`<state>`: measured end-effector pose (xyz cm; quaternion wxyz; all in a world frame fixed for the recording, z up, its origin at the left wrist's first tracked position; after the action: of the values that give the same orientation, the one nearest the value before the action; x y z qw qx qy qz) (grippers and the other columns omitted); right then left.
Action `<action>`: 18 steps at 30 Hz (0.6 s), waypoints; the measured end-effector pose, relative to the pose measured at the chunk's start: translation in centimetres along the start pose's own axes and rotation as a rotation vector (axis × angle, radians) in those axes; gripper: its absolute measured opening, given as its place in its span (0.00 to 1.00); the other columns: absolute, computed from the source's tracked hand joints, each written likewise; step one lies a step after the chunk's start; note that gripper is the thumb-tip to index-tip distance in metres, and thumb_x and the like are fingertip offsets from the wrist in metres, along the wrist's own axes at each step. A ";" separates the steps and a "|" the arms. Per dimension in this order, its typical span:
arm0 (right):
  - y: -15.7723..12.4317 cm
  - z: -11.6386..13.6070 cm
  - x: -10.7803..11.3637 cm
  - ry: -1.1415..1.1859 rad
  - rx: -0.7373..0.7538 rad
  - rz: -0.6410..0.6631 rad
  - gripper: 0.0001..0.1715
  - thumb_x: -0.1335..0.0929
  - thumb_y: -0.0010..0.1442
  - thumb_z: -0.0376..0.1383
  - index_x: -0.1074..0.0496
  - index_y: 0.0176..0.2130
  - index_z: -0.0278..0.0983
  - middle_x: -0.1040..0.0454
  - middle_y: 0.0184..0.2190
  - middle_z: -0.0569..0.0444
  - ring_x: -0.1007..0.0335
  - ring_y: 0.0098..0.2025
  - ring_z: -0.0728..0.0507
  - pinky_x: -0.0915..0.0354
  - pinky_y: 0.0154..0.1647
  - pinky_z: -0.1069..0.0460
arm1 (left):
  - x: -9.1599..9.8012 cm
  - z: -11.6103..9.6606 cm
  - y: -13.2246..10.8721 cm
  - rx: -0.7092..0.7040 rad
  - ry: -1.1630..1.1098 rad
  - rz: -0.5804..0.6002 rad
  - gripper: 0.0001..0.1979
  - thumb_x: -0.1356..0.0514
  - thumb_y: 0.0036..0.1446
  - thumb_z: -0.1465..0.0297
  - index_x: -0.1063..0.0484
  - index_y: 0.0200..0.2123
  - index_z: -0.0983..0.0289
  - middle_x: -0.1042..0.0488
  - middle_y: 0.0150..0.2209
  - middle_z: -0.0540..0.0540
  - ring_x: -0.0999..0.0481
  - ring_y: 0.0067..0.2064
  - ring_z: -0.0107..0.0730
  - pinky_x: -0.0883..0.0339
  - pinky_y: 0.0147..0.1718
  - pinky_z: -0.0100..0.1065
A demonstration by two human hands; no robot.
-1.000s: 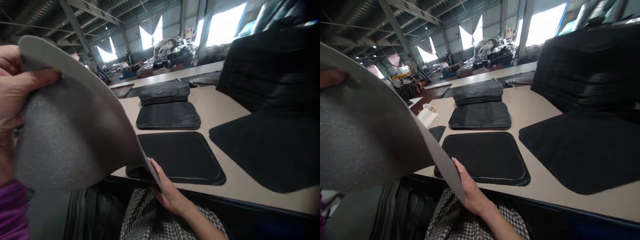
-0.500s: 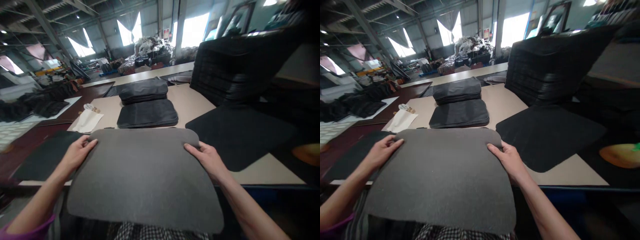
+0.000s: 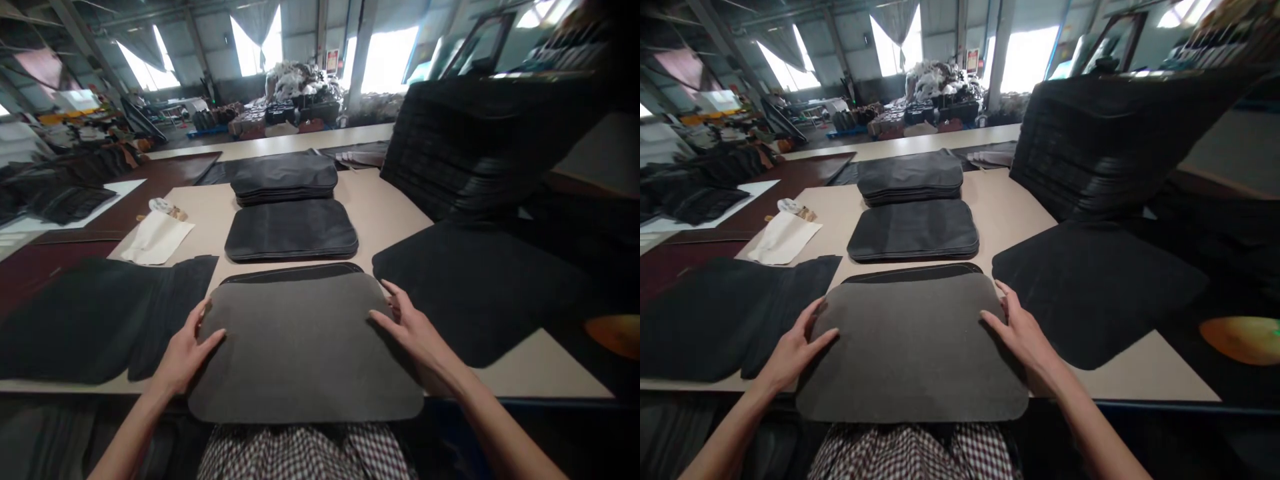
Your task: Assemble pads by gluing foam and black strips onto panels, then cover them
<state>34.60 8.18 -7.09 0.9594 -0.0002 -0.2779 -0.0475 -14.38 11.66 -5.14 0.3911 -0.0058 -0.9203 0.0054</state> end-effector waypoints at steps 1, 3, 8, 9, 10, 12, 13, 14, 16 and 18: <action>-0.4 0.1 0.2 -0.080 0.005 -0.001 0.46 0.32 0.65 0.53 0.51 0.72 0.43 0.28 0.57 0.44 0.28 0.55 0.32 0.31 0.55 0.37 | -0.1 0.2 -0.5 -0.034 0.042 0.007 0.35 0.38 0.58 0.50 0.39 0.66 0.52 0.30 0.62 0.59 0.28 0.61 0.49 0.35 0.60 0.48; -1.1 0.4 0.4 -0.181 0.047 0.013 0.39 0.33 0.66 0.53 0.44 0.70 0.46 0.28 0.58 0.46 0.28 0.55 0.32 0.31 0.55 0.37 | -0.2 0.4 -1.3 -0.092 0.083 0.007 0.26 0.40 0.60 0.51 0.29 0.58 0.52 0.27 0.58 0.57 0.27 0.59 0.48 0.33 0.57 0.46; -1.6 1.1 0.8 -0.146 0.113 0.028 0.20 0.34 0.68 0.53 0.22 0.45 0.44 0.23 0.48 0.51 0.27 0.51 0.35 0.31 0.52 0.43 | 0.1 -0.2 -1.9 -0.105 0.054 -0.040 0.19 0.40 0.61 0.52 0.24 0.50 0.52 0.22 0.51 0.54 0.24 0.54 0.44 0.30 0.53 0.41; -1.6 1.2 0.9 -0.126 0.091 0.008 0.20 0.33 0.68 0.53 0.21 0.44 0.43 0.22 0.47 0.51 0.26 0.50 0.35 0.31 0.52 0.43 | 0.2 -0.4 -1.9 -0.093 0.043 -0.044 0.19 0.40 0.60 0.51 0.24 0.50 0.52 0.22 0.51 0.53 0.24 0.54 0.44 0.31 0.54 0.41; -1.5 1.3 1.1 -0.104 0.069 -0.010 0.21 0.33 0.67 0.54 0.21 0.45 0.42 0.22 0.47 0.50 0.26 0.50 0.35 0.31 0.53 0.43 | 0.3 -0.5 -1.9 -0.079 0.032 -0.041 0.20 0.39 0.60 0.51 0.24 0.50 0.52 0.23 0.52 0.53 0.24 0.54 0.45 0.31 0.55 0.42; -1.3 1.5 1.3 -0.059 0.034 -0.017 0.23 0.31 0.66 0.55 0.21 0.46 0.41 0.23 0.49 0.49 0.27 0.52 0.34 0.32 0.55 0.42 | 0.4 -0.6 -1.9 -0.045 0.010 -0.032 0.21 0.38 0.59 0.50 0.24 0.51 0.52 0.23 0.53 0.53 0.25 0.56 0.46 0.32 0.58 0.45; -1.3 1.7 1.3 -0.027 0.022 -0.021 0.24 0.31 0.65 0.55 0.22 0.48 0.41 0.24 0.51 0.48 0.28 0.53 0.33 0.32 0.56 0.42 | 0.5 -0.6 -2.0 -0.019 -0.003 -0.042 0.22 0.38 0.58 0.50 0.24 0.52 0.52 0.24 0.55 0.54 0.26 0.58 0.47 0.33 0.59 0.46; -1.3 2.0 1.4 0.019 0.009 -0.028 0.26 0.30 0.64 0.55 0.24 0.53 0.41 0.25 0.53 0.47 0.28 0.55 0.33 0.31 0.57 0.42 | 0.5 -0.7 -2.0 0.015 -0.024 -0.064 0.24 0.37 0.57 0.49 0.25 0.53 0.52 0.24 0.56 0.54 0.27 0.59 0.48 0.34 0.60 0.47; -1.3 2.6 1.6 0.144 -0.025 -0.040 0.39 0.28 0.63 0.54 0.36 0.65 0.43 0.26 0.55 0.47 0.28 0.56 0.34 0.28 0.55 0.42 | 0.7 -1.1 -2.2 0.089 -0.124 -0.118 0.32 0.34 0.54 0.50 0.31 0.60 0.52 0.24 0.56 0.56 0.26 0.59 0.49 0.31 0.59 0.48; -1.5 3.5 2.1 0.220 -0.054 -0.067 0.52 0.27 0.61 0.54 0.51 0.72 0.44 0.24 0.53 0.47 0.24 0.52 0.35 0.24 0.50 0.44 | 1.1 -1.9 -2.3 0.137 -0.277 -0.154 0.41 0.33 0.53 0.51 0.40 0.67 0.51 0.22 0.53 0.56 0.22 0.56 0.47 0.26 0.54 0.45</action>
<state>34.41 6.60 -3.08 0.9816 -0.0115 -0.1696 -0.0865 -13.73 9.35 -2.99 0.2594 0.0924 -0.9606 0.0391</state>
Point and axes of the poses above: each hand's wrist, its own y-axis towards the middle knuckle, its own x-axis out of the back of the hand, z = x × y, the point moved 2 cm from there along y, towards the middle knuckle
